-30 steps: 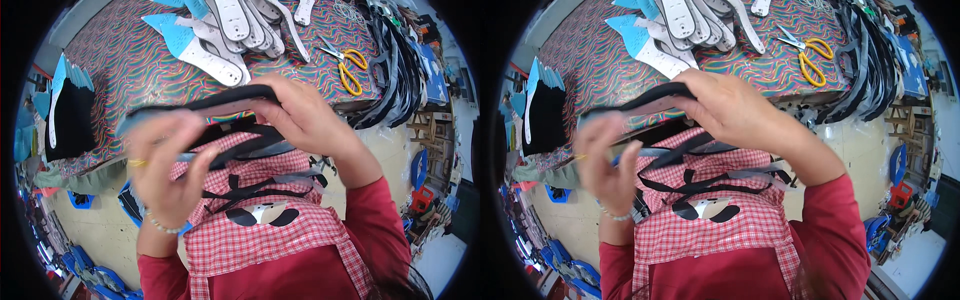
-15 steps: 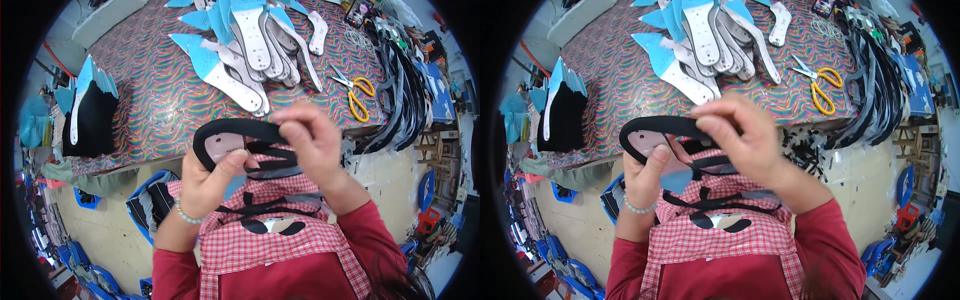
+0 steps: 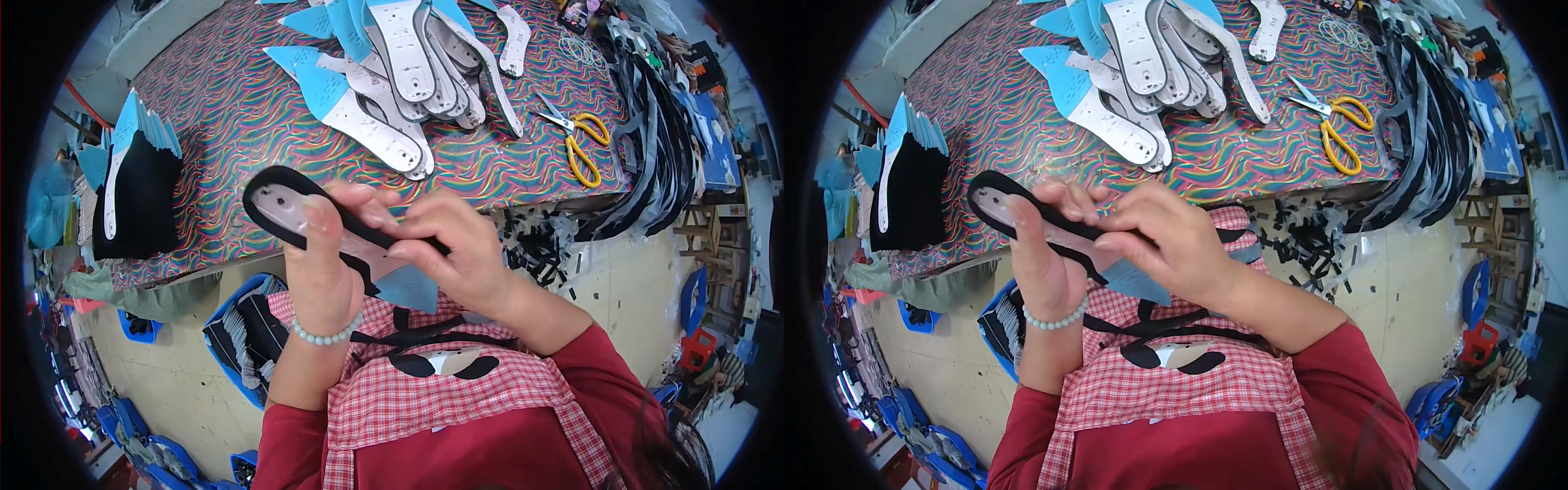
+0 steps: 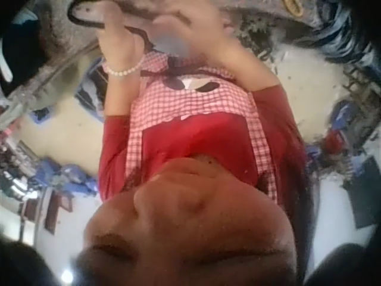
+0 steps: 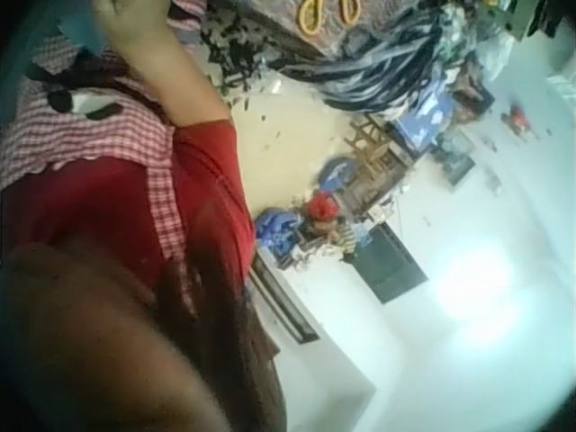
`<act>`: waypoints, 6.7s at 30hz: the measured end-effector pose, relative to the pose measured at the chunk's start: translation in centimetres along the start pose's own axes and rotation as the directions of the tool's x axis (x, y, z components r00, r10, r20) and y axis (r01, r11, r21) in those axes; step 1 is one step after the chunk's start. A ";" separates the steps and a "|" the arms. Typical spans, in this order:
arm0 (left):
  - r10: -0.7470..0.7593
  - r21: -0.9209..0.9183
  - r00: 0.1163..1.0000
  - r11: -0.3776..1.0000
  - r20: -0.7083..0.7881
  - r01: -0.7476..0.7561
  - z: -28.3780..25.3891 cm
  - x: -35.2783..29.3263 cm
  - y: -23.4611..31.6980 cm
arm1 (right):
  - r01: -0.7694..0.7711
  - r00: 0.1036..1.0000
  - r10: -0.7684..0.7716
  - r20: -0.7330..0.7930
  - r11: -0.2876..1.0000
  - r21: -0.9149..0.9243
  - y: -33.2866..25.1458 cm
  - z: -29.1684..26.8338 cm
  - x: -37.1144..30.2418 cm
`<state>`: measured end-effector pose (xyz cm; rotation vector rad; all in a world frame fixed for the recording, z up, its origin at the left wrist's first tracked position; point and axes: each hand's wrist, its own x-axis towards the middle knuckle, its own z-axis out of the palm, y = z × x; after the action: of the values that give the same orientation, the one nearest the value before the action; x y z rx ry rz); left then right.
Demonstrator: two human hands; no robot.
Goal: The person assembles slipper components by hand, attaching black elastic straps to light blue and white slipper soles. They repeatedly pick up a sole, wrap the strap around the heel, and trim the excess strap with yellow-handled scissors. The finished slipper is placed on a pile on the table.
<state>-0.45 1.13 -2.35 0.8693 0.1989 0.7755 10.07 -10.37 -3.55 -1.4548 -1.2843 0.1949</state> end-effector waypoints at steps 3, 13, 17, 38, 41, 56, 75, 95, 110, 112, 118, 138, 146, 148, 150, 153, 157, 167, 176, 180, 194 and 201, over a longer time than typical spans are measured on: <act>-0.089 0.086 0.980 0.994 0.179 0.075 -0.7 -0.3 0.5 | -0.001 0.995 0.006 0.103 0.999 -0.051 -0.9 -1.0 0.4; 0.079 0.500 0.997 0.864 -0.023 -0.057 -0.2 -1.2 -0.1 | -0.313 0.947 0.292 0.133 0.930 0.194 0.5 -0.2 -0.8; -0.072 0.562 0.993 0.819 -0.098 0.115 1.4 -1.9 0.5 | -0.060 0.996 0.063 -0.059 0.997 0.043 0.6 0.7 -1.1; -0.536 0.009 0.766 0.817 -0.356 0.576 -8.2 -0.3 2.2 | -0.414 0.825 0.519 -0.224 0.286 -0.864 12.3 -23.7 -3.8; -0.512 0.007 0.776 0.833 -0.369 0.553 -5.6 1.3 0.2 | -0.300 0.889 0.445 -0.110 0.383 -0.874 11.6 -22.9 -4.1; -0.560 -0.272 0.823 0.809 -0.092 0.521 -5.8 0.2 1.2 | -0.644 0.597 0.566 0.568 0.761 -0.082 -1.3 -3.5 -5.9; -0.272 0.484 0.947 0.813 -0.174 0.322 -3.1 1.6 -0.8 | -0.114 0.929 0.341 0.143 0.633 -0.766 8.2 -16.5 -1.7; -0.193 -0.171 0.850 0.935 0.489 0.310 -1.8 -1.5 5.5 | -0.770 0.556 0.119 0.823 0.447 0.456 0.9 3.1 -4.9; -0.049 0.855 0.998 0.516 -0.038 0.058 -10.8 9.1 1.8 | -0.267 0.958 0.251 -0.138 0.958 -0.107 6.1 0.8 1.0; -0.025 0.762 0.984 0.629 -0.178 0.154 -8.7 11.3 -1.1 | -0.266 0.952 0.265 -0.155 0.964 0.016 5.6 0.6 1.3; -0.125 0.716 0.964 0.649 -0.234 0.258 -10.9 17.0 -1.7 | -0.044 0.969 0.093 -0.230 0.977 0.207 7.5 2.1 3.4; -0.110 0.738 0.994 0.670 -0.005 0.078 -9.4 18.9 -0.6 | 0.058 0.994 -0.073 -0.078 0.981 -0.186 9.0 0.2 9.9; 0.100 0.926 0.979 0.318 0.179 -0.202 -14.9 20.9 1.8 | 0.134 0.986 -0.163 -0.026 0.883 -0.450 12.2 5.5 10.6; 0.179 0.897 0.956 0.340 0.231 -0.281 -14.5 19.2 3.5 | 0.124 0.990 -0.138 0.000 0.889 -0.441 12.0 5.8 11.0; 0.243 0.818 0.906 0.395 0.346 -0.418 -11.0 16.6 5.7 | 0.122 0.992 -0.123 0.029 0.874 -0.471 12.1 5.5 11.4; 0.319 0.779 0.855 0.367 0.408 -0.509 -8.4 11.7 6.8 | 0.076 0.996 -0.090 -0.011 0.893 -0.443 13.1 5.3 12.2; 0.447 0.693 0.891 0.619 0.077 -0.370 -9.4 5.1 4.9 | 0.012 0.996 -0.019 -0.085 0.997 -0.081 12.8 4.6 12.1; 0.086 -0.404 0.952 0.914 0.293 0.041 -8.3 4.2 8.5 | -0.215 0.976 0.216 0.025 0.976 -0.038 12.6 3.7 9.2; -0.207 0.398 0.978 0.894 -0.039 0.205 -4.1 -1.6 4.9 | -0.536 0.839 0.289 0.461 0.580 0.613 1.3 2.6 2.9; -0.378 0.113 0.915 0.912 -0.138 0.394 -2.6 -0.5 2.7 | -0.371 0.923 0.322 0.213 0.587 0.720 2.0 1.0 1.5; -0.205 0.376 0.936 0.874 -0.287 0.307 -1.6 -0.1 1.0 | -0.416 0.873 0.463 0.152 0.543 0.729 1.7 0.9 2.1; -0.193 0.389 0.945 0.875 -0.264 0.287 -1.7 -0.9 1.1 | -0.409 0.846 0.522 0.110 0.503 0.761 1.0 1.4 2.1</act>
<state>-2.47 1.98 -2.77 1.1437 0.6810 0.5969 10.50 -7.73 -3.80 -0.9819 -0.5063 0.8928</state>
